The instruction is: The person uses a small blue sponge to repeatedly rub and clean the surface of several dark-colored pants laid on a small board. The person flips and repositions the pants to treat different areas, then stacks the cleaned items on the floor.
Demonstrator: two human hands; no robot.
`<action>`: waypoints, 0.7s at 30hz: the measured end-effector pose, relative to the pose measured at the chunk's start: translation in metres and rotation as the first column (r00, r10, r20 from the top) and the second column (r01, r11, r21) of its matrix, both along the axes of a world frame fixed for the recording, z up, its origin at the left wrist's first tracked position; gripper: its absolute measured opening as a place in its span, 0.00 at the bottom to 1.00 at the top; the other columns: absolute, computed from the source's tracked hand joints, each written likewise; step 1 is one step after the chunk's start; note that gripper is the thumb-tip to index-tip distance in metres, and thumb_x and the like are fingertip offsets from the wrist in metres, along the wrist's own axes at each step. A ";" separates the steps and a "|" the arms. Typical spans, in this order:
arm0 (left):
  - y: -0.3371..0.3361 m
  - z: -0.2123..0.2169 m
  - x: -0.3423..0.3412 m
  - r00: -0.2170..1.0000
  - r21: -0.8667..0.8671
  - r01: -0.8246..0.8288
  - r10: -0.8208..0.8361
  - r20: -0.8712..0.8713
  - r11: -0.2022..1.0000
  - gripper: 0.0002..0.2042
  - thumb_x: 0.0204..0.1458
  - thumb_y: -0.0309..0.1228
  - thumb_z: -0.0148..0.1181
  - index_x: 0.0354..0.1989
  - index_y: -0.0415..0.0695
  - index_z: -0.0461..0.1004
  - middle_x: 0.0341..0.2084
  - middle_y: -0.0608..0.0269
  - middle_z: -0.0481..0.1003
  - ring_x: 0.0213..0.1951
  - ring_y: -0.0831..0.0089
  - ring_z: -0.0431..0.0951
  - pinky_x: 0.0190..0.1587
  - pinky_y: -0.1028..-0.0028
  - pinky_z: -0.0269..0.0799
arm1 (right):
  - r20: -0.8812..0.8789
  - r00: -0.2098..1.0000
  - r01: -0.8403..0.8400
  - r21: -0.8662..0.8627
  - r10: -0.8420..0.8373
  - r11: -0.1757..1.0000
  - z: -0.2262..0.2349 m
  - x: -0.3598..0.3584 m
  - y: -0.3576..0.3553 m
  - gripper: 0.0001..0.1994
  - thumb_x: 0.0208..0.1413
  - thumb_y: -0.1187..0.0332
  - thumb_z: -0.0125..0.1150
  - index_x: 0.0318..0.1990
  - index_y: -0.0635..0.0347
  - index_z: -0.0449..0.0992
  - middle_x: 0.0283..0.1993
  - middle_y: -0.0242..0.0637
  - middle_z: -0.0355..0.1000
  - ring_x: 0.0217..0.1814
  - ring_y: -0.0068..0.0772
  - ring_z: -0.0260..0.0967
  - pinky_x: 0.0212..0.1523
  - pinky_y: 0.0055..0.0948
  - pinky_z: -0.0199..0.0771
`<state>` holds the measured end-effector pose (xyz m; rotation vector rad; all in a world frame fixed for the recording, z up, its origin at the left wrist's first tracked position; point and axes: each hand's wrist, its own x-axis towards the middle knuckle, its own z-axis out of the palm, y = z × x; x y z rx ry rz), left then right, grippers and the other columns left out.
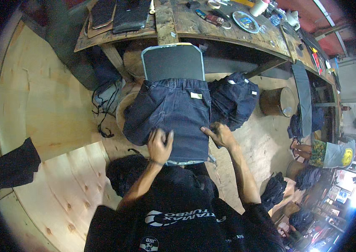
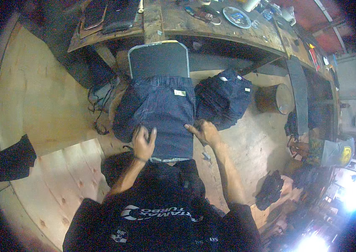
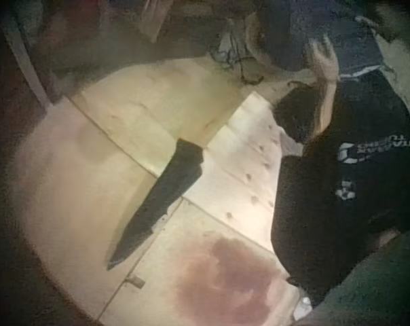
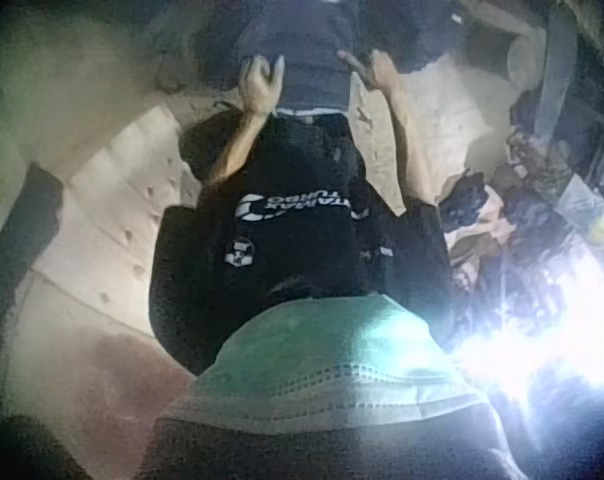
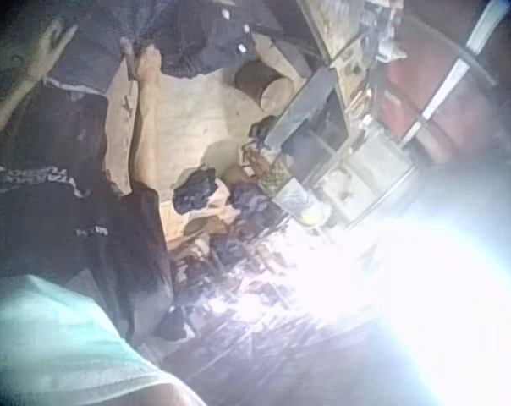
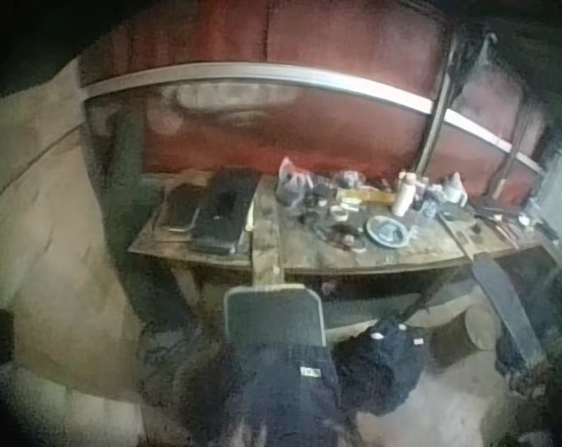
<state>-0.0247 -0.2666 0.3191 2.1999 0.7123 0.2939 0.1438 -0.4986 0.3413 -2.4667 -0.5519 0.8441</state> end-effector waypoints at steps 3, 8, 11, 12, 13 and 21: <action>-0.010 -0.022 -0.056 0.971 -0.247 -0.191 0.147 -0.186 0.950 0.29 0.62 0.53 0.71 0.39 0.37 0.67 0.30 0.55 0.72 0.36 0.60 0.76 0.41 0.58 0.73 | 0.159 0.987 -0.046 0.056 0.036 0.997 -0.007 -0.012 -0.009 0.34 0.65 0.39 0.66 0.45 0.72 0.86 0.42 0.62 0.81 0.46 0.63 0.82 0.47 0.51 0.81; -0.001 -0.062 -0.040 0.956 -0.597 -0.292 0.228 -0.182 0.747 0.47 0.66 0.62 0.60 0.72 0.24 0.59 0.65 0.27 0.69 0.68 0.49 0.71 0.70 0.60 0.65 | 0.244 0.969 0.013 0.112 -0.040 0.994 -0.030 -0.029 -0.016 0.27 0.67 0.48 0.67 0.49 0.70 0.86 0.51 0.62 0.79 0.51 0.64 0.81 0.52 0.51 0.82; 0.010 -0.075 -0.005 0.930 -0.453 -0.321 0.185 -0.318 0.832 0.49 0.68 0.65 0.53 0.68 0.17 0.64 0.62 0.20 0.71 0.69 0.45 0.73 0.72 0.58 0.66 | 0.381 0.923 -0.030 0.233 -0.063 0.972 -0.051 -0.012 -0.002 0.21 0.69 0.50 0.64 0.45 0.62 0.88 0.54 0.54 0.79 0.44 0.63 0.82 0.44 0.52 0.82; 0.014 -0.078 0.006 0.932 -0.415 -0.304 0.177 -0.315 0.858 0.45 0.68 0.64 0.54 0.61 0.19 0.69 0.55 0.25 0.75 0.63 0.47 0.76 0.66 0.57 0.68 | 0.411 0.902 0.007 0.295 -0.134 0.955 -0.057 -0.002 0.005 0.21 0.70 0.49 0.64 0.44 0.60 0.88 0.53 0.53 0.78 0.42 0.63 0.82 0.41 0.53 0.82; 0.018 -0.080 0.015 0.906 -0.356 -0.311 0.161 -0.392 0.881 0.42 0.68 0.63 0.55 0.55 0.21 0.74 0.49 0.30 0.79 0.57 0.50 0.80 0.61 0.56 0.71 | 0.415 0.902 0.010 0.265 -0.124 0.964 -0.061 0.012 0.010 0.20 0.71 0.51 0.62 0.42 0.60 0.88 0.53 0.50 0.79 0.42 0.63 0.82 0.40 0.53 0.81; 0.063 0.023 0.038 0.831 0.041 0.194 -0.142 -0.538 0.980 0.29 0.65 0.55 0.63 0.33 0.33 0.85 0.37 0.31 0.83 0.39 0.36 0.85 0.46 0.46 0.80 | 0.176 0.983 -0.078 0.175 0.046 0.982 -0.022 0.043 -0.002 0.34 0.61 0.33 0.67 0.43 0.64 0.86 0.36 0.58 0.81 0.42 0.59 0.83 0.42 0.51 0.80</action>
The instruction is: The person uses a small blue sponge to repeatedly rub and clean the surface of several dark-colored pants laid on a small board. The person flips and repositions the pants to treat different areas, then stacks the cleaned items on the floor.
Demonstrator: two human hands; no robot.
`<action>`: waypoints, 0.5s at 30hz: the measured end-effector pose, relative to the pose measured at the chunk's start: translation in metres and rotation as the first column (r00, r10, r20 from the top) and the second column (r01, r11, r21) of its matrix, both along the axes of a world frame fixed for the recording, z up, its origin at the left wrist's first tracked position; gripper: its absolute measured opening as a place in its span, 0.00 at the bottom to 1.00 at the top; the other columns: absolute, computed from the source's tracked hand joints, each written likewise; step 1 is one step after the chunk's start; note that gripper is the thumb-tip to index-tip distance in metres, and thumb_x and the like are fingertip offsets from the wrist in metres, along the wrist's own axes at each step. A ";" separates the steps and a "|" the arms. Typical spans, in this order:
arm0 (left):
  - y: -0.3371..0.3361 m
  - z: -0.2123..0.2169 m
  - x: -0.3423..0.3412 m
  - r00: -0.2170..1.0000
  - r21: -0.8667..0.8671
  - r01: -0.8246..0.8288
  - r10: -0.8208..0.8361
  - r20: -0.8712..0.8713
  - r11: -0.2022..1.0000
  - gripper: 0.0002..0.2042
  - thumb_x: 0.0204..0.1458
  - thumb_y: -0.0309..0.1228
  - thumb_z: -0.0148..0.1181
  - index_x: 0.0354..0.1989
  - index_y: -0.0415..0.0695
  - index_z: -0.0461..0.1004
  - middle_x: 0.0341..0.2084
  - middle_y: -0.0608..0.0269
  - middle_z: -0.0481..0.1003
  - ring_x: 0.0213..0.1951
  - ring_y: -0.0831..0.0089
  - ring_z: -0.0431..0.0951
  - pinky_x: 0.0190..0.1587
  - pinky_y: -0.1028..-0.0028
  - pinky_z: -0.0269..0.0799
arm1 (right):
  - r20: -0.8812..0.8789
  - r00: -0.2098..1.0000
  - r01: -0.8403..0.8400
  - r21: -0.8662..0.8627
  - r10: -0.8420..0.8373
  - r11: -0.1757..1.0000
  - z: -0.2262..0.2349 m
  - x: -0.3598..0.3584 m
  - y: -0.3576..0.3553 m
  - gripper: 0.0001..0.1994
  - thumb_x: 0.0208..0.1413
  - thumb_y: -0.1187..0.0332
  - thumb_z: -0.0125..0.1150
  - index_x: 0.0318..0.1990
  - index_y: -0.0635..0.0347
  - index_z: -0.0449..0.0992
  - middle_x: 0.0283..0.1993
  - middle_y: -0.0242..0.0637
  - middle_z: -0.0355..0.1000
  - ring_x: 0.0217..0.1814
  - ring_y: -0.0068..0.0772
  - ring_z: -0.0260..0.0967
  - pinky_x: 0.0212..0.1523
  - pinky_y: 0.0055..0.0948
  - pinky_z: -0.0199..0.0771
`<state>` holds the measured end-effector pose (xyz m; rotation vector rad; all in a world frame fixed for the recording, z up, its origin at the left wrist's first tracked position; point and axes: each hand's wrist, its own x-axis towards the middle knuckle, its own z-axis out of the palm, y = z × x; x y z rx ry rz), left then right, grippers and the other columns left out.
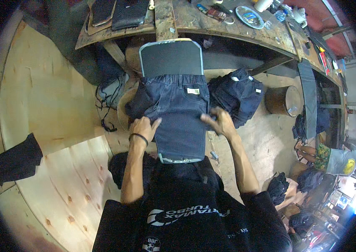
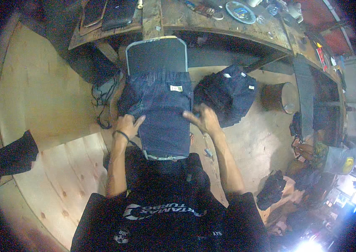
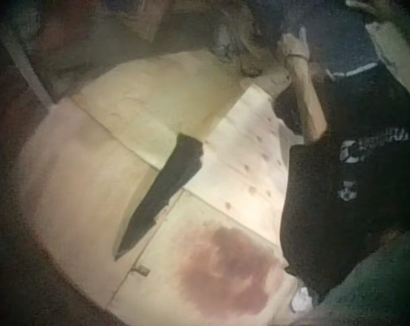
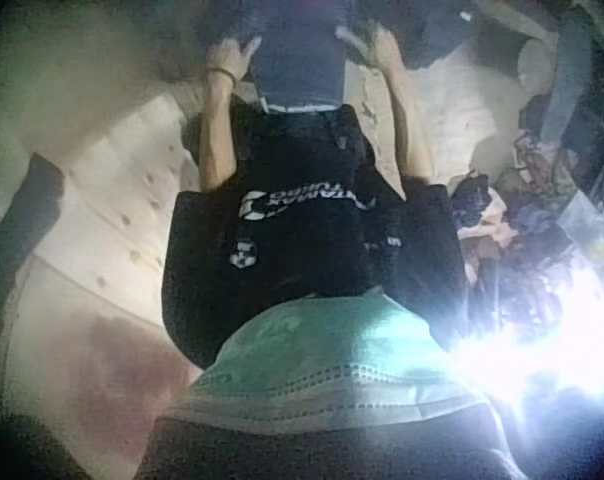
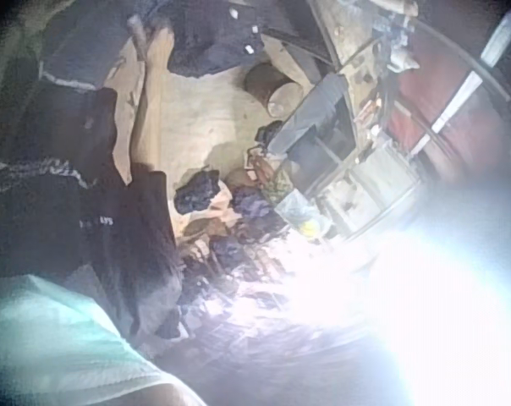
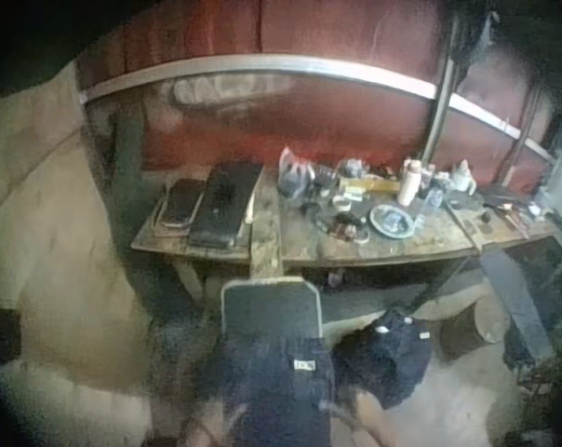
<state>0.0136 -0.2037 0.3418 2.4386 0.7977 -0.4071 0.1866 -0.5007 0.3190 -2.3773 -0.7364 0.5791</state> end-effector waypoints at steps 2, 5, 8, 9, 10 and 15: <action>-0.009 0.032 0.014 0.974 0.100 0.109 -0.126 0.187 0.989 0.23 0.64 0.50 0.66 0.36 0.36 0.85 0.36 0.36 0.84 0.37 0.39 0.86 0.43 0.46 0.80 | -0.252 0.967 -0.088 -0.174 0.042 0.981 0.013 -0.023 -0.013 0.33 0.62 0.37 0.68 0.44 0.68 0.87 0.38 0.54 0.83 0.41 0.51 0.83 0.42 0.49 0.80; -0.048 0.038 0.062 0.748 -0.154 0.466 -0.295 0.594 0.871 0.28 0.65 0.51 0.63 0.61 0.38 0.79 0.58 0.42 0.79 0.59 0.46 0.80 0.65 0.52 0.73 | -0.431 0.901 -0.025 -0.148 -0.041 0.989 0.018 -0.054 -0.025 0.34 0.62 0.38 0.69 0.45 0.70 0.88 0.38 0.56 0.85 0.41 0.49 0.84 0.44 0.48 0.81; -0.065 0.024 0.105 0.637 0.293 0.628 -0.693 0.339 0.721 0.37 0.58 0.63 0.65 0.60 0.39 0.78 0.46 0.41 0.83 0.50 0.45 0.85 0.71 0.45 0.62 | -0.402 0.913 0.039 -0.085 -0.070 0.996 0.012 -0.064 -0.027 0.36 0.62 0.36 0.68 0.51 0.69 0.87 0.38 0.57 0.85 0.44 0.53 0.86 0.48 0.48 0.83; -0.067 0.020 0.115 0.680 0.161 0.706 -0.723 0.121 0.690 0.39 0.56 0.67 0.65 0.58 0.39 0.80 0.39 0.42 0.85 0.45 0.44 0.86 0.70 0.46 0.64 | -0.377 0.924 0.045 -0.080 -0.072 0.996 0.009 -0.063 -0.028 0.36 0.62 0.36 0.67 0.54 0.68 0.86 0.38 0.57 0.86 0.45 0.54 0.87 0.50 0.47 0.84; -0.067 0.020 0.123 0.650 0.133 0.754 -0.760 -0.012 0.643 0.41 0.53 0.73 0.62 0.51 0.40 0.83 0.30 0.46 0.85 0.38 0.42 0.87 0.65 0.44 0.69 | -0.322 0.944 0.044 -0.080 -0.068 0.996 0.006 -0.061 -0.027 0.38 0.61 0.34 0.67 0.58 0.67 0.85 0.43 0.60 0.85 0.51 0.54 0.86 0.53 0.48 0.83; -0.064 0.047 0.129 0.350 -0.084 0.876 -0.745 -0.568 0.475 0.44 0.58 0.74 0.53 0.64 0.43 0.81 0.59 0.48 0.83 0.62 0.52 0.81 0.67 0.40 0.68 | -0.235 0.972 0.013 -0.045 -0.023 0.999 0.003 -0.056 -0.032 0.41 0.59 0.31 0.66 0.61 0.62 0.84 0.53 0.58 0.84 0.58 0.58 0.83 0.59 0.51 0.80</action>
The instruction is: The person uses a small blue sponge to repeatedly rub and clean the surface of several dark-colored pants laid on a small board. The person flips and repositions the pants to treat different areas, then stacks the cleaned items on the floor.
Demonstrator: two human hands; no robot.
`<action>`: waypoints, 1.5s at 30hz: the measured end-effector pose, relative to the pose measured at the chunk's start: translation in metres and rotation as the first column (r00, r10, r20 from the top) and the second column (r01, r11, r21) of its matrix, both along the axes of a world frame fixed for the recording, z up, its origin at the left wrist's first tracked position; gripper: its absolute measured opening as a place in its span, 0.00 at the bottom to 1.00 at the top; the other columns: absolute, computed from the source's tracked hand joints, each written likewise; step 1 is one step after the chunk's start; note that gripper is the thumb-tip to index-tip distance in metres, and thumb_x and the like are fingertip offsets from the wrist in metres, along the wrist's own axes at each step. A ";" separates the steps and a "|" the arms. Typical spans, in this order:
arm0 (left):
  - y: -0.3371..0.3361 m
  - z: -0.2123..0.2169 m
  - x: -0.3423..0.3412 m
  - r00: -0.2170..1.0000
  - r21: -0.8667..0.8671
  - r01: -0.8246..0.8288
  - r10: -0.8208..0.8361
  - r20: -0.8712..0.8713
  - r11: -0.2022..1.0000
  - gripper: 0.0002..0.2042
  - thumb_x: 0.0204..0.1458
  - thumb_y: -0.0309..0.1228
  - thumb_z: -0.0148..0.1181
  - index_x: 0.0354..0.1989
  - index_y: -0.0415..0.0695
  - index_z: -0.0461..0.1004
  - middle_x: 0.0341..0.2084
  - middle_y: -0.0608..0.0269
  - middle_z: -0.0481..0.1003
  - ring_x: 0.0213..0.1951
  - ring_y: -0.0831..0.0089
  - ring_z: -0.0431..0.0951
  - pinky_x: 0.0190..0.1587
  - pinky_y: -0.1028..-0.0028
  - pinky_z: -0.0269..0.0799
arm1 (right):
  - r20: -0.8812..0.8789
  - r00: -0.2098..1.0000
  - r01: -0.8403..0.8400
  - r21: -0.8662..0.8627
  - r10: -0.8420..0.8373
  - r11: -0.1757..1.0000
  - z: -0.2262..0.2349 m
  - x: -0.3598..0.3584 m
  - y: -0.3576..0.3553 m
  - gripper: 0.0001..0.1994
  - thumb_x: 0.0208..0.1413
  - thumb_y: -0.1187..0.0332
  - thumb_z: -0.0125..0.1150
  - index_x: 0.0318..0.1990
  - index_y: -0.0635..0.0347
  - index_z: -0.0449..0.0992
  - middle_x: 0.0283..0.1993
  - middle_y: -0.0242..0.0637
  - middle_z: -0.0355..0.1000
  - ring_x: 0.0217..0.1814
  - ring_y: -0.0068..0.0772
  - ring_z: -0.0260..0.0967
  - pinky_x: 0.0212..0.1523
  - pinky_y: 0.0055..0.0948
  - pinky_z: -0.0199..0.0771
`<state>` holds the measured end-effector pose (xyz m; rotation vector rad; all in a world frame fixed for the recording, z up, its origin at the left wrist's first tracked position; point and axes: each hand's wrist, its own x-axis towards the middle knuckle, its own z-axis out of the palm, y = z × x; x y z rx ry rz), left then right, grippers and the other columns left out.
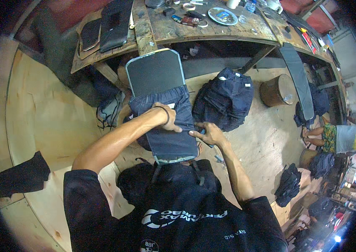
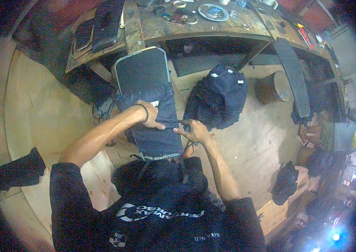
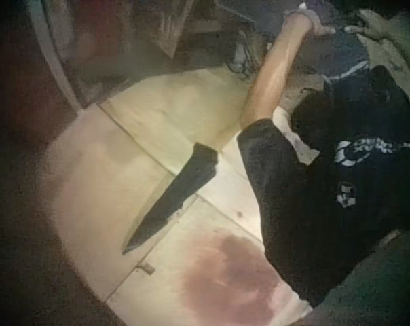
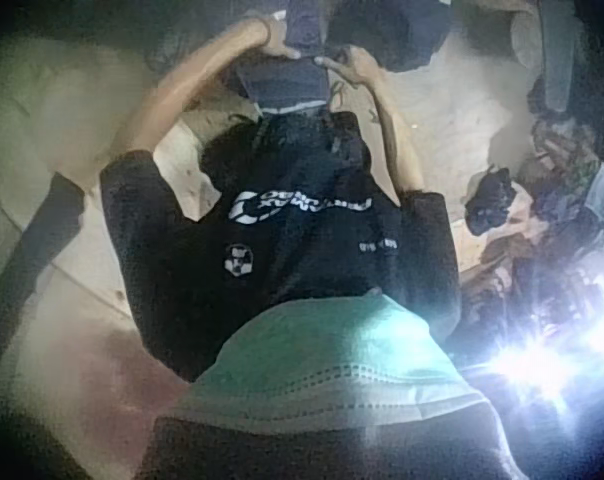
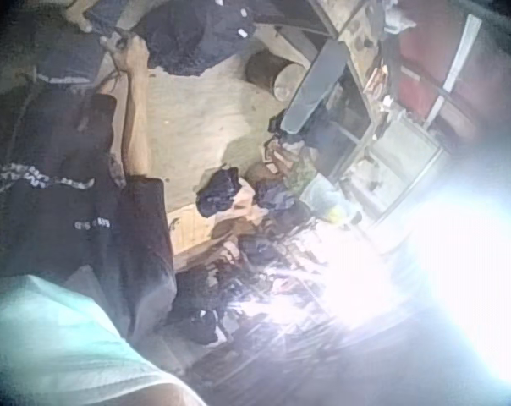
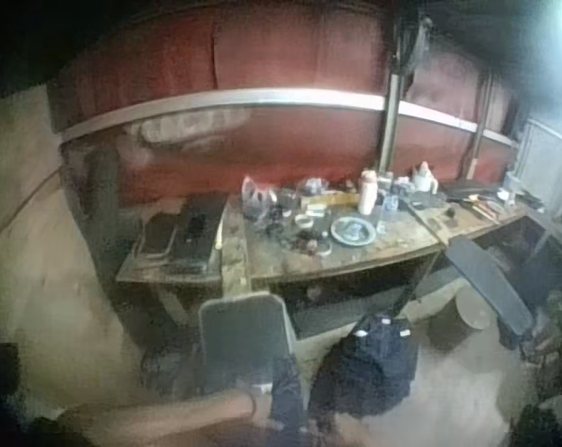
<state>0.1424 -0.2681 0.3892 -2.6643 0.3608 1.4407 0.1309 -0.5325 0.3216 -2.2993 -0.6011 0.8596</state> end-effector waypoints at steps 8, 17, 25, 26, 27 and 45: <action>-0.006 -0.041 -0.020 0.719 -0.165 -0.168 0.235 0.654 0.972 0.18 0.67 0.38 0.51 0.55 0.41 0.81 0.50 0.56 0.82 0.61 0.61 0.79 0.72 0.13 0.23 | 0.026 0.997 0.074 0.003 -0.075 0.997 0.031 0.018 0.020 0.45 0.57 0.28 0.65 0.62 0.65 0.82 0.50 0.61 0.84 0.57 0.61 0.83 0.58 0.51 0.81; 0.037 -0.066 -0.035 0.005 -0.325 0.423 0.356 0.935 0.846 0.26 0.55 0.40 0.73 0.62 0.49 0.76 0.51 0.56 0.80 0.56 0.62 0.79 0.75 0.35 0.56 | 0.208 0.970 -0.035 -0.390 0.125 0.920 0.033 0.063 0.070 0.46 0.57 0.23 0.60 0.51 0.69 0.83 0.49 0.65 0.82 0.56 0.62 0.83 0.58 0.56 0.82; 0.051 -0.020 0.029 0.823 -0.274 -0.408 0.481 0.303 0.871 0.42 0.48 0.67 0.72 0.53 0.35 0.84 0.51 0.39 0.84 0.54 0.43 0.85 0.58 0.52 0.79 | 0.202 0.979 0.090 -0.339 -0.021 0.937 0.012 0.045 0.063 0.49 0.56 0.21 0.58 0.51 0.71 0.82 0.52 0.65 0.82 0.58 0.66 0.81 0.58 0.58 0.81; 0.056 -0.020 0.044 0.909 -0.277 -0.355 0.399 0.123 0.893 0.40 0.53 0.61 0.71 0.59 0.33 0.82 0.60 0.39 0.80 0.62 0.49 0.81 0.64 0.56 0.77 | 0.183 0.983 0.082 -0.362 -0.015 0.929 0.014 0.047 0.062 0.49 0.56 0.21 0.58 0.51 0.70 0.83 0.52 0.65 0.82 0.58 0.65 0.82 0.58 0.58 0.81; 0.060 -0.021 0.051 0.934 -0.293 -0.338 0.358 0.015 0.894 0.40 0.53 0.61 0.70 0.58 0.31 0.82 0.59 0.40 0.81 0.60 0.49 0.82 0.63 0.57 0.77 | 0.167 0.986 0.077 -0.379 -0.014 0.922 0.016 0.047 0.062 0.48 0.56 0.21 0.59 0.52 0.69 0.83 0.52 0.64 0.82 0.58 0.65 0.82 0.58 0.57 0.82; 0.062 -0.081 -0.010 0.206 -0.579 -0.070 0.580 0.788 0.812 0.66 0.38 0.71 0.75 0.86 0.60 0.46 0.84 0.42 0.38 0.84 0.42 0.35 0.80 0.32 0.26 | 0.290 0.808 0.454 0.247 -0.512 0.856 0.046 -0.017 0.077 0.26 0.64 0.50 0.68 0.50 0.68 0.77 0.51 0.62 0.79 0.53 0.67 0.80 0.52 0.57 0.78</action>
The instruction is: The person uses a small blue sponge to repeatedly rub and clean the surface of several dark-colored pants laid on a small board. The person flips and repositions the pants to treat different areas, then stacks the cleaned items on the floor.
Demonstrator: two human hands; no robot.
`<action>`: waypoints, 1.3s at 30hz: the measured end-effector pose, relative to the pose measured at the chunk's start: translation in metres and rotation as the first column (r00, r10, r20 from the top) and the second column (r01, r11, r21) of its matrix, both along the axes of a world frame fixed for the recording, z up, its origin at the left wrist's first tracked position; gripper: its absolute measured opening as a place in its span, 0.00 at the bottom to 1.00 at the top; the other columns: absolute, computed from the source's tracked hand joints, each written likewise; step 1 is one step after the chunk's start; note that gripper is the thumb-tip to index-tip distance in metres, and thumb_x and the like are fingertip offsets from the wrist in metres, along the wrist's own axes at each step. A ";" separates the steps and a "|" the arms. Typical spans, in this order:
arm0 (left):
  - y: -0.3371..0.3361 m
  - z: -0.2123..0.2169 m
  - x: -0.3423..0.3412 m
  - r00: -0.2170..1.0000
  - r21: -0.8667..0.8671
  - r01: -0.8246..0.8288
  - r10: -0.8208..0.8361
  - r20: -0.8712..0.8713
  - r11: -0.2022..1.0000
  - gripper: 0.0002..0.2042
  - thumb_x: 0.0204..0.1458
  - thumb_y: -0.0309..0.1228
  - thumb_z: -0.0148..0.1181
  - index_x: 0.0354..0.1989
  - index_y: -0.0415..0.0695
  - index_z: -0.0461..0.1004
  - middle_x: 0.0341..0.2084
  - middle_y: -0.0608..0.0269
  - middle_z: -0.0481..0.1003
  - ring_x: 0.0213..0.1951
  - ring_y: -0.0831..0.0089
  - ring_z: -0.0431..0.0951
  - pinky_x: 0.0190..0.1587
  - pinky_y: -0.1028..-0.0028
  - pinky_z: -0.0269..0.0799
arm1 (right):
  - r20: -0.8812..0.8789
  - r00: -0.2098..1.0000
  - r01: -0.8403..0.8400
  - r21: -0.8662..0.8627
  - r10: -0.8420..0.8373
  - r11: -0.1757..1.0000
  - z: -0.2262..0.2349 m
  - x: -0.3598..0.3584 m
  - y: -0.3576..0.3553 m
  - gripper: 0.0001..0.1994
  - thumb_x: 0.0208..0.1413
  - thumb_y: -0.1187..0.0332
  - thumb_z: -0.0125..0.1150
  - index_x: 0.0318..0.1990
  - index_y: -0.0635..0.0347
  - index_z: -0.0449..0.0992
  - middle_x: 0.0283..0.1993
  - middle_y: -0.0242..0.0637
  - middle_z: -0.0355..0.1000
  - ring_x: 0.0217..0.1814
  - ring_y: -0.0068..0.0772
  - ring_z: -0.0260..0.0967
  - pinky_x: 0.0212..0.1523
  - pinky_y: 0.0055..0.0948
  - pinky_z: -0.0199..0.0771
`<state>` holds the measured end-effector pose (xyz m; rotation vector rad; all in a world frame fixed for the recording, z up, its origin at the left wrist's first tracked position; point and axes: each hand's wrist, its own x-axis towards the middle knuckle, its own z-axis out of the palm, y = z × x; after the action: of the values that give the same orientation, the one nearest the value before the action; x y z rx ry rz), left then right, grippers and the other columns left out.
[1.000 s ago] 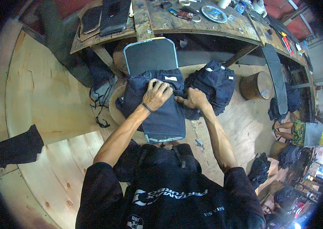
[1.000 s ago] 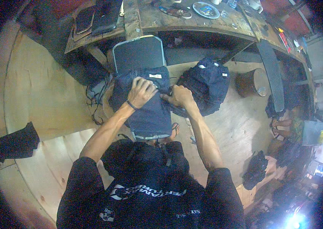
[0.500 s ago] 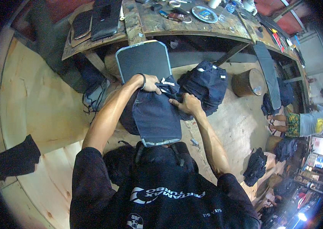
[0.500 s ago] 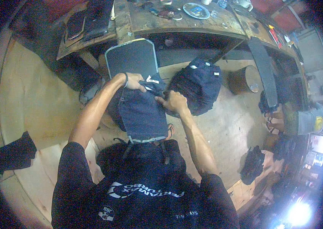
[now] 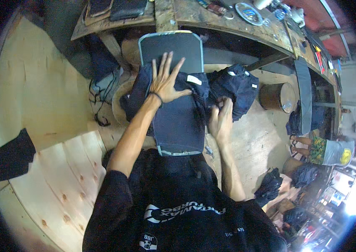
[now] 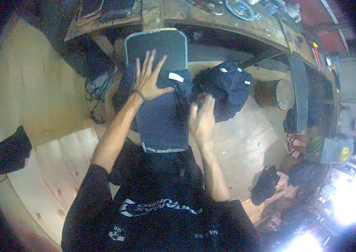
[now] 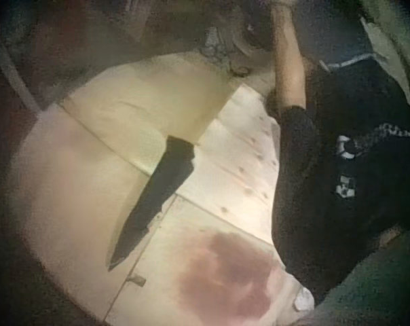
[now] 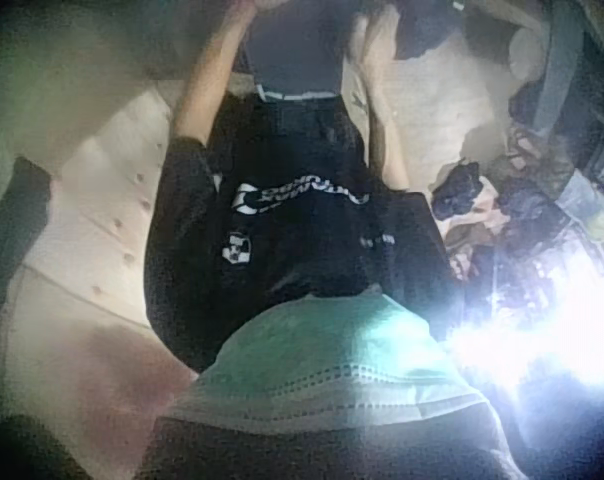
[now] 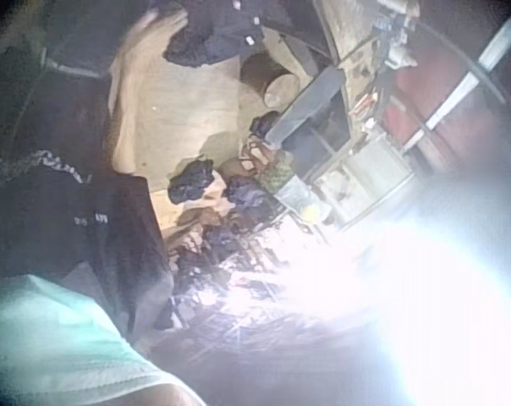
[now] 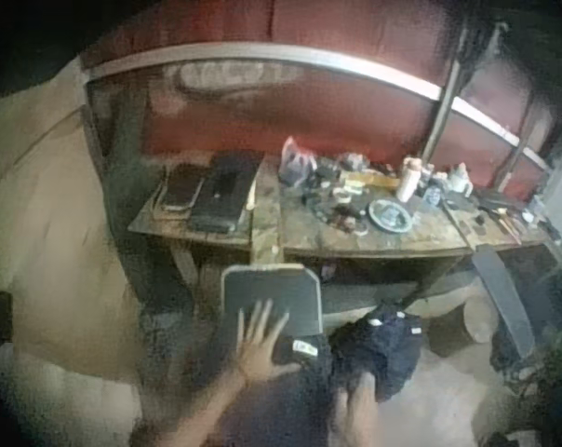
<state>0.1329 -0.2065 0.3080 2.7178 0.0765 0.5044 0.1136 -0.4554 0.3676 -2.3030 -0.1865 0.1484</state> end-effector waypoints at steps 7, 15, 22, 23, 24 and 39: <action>0.020 -0.014 0.030 0.986 -0.039 0.167 -0.166 0.033 0.985 0.70 0.28 0.77 0.74 0.85 0.62 0.51 0.84 0.46 0.41 0.84 0.44 0.38 0.77 0.22 0.28 | 0.347 0.695 -0.597 -0.210 0.630 0.774 -0.039 -0.065 0.044 0.31 0.48 0.57 0.84 0.57 0.64 0.79 0.46 0.47 0.76 0.47 0.51 0.74 0.46 0.48 0.77; 0.022 -0.019 0.039 0.979 -0.022 0.132 -0.133 -0.152 0.991 0.72 0.21 0.77 0.76 0.83 0.62 0.56 0.84 0.47 0.45 0.84 0.43 0.39 0.76 0.20 0.29 | 0.308 0.747 -0.553 -0.205 0.590 0.808 -0.043 -0.011 0.091 0.27 0.44 0.55 0.83 0.49 0.61 0.83 0.43 0.45 0.73 0.45 0.54 0.71 0.49 0.48 0.74; 0.020 -0.016 0.042 0.979 -0.054 0.073 -0.082 -0.188 0.996 0.75 0.17 0.77 0.77 0.84 0.62 0.53 0.85 0.47 0.41 0.84 0.41 0.35 0.74 0.18 0.25 | 0.225 0.546 -0.819 -0.060 0.807 0.571 -0.059 -0.043 0.057 0.27 0.39 0.54 0.85 0.45 0.58 0.84 0.40 0.43 0.73 0.45 0.50 0.71 0.48 0.50 0.73; 0.021 -0.015 0.045 0.975 -0.073 0.068 -0.082 -0.206 0.995 0.76 0.17 0.77 0.77 0.84 0.62 0.52 0.85 0.47 0.40 0.84 0.41 0.35 0.74 0.18 0.24 | 0.130 0.595 -0.760 -0.232 0.793 0.608 -0.061 -0.033 0.056 0.26 0.40 0.54 0.85 0.44 0.58 0.83 0.41 0.45 0.74 0.47 0.53 0.72 0.51 0.50 0.74; 0.020 -0.014 0.044 0.980 -0.028 0.046 -0.051 -0.191 0.999 0.76 0.17 0.77 0.77 0.84 0.63 0.51 0.85 0.46 0.39 0.84 0.41 0.34 0.74 0.18 0.24 | 0.179 0.630 -0.711 -0.258 0.756 0.654 -0.062 -0.030 0.054 0.27 0.39 0.53 0.85 0.46 0.58 0.84 0.42 0.46 0.74 0.48 0.54 0.72 0.52 0.50 0.74; 0.012 -0.009 0.043 0.980 0.002 -0.018 0.018 -0.199 1.000 0.76 0.16 0.77 0.77 0.84 0.62 0.54 0.84 0.44 0.43 0.84 0.40 0.37 0.75 0.21 0.25 | 0.166 0.726 -0.669 -0.056 0.667 0.741 -0.023 -0.046 0.029 0.23 0.38 0.57 0.87 0.42 0.54 0.88 0.39 0.39 0.75 0.44 0.48 0.73 0.49 0.49 0.73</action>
<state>0.1758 -0.1948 0.2993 2.7618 0.1534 0.2350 0.0677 -0.4261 0.3448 -2.1336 -1.1185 0.3072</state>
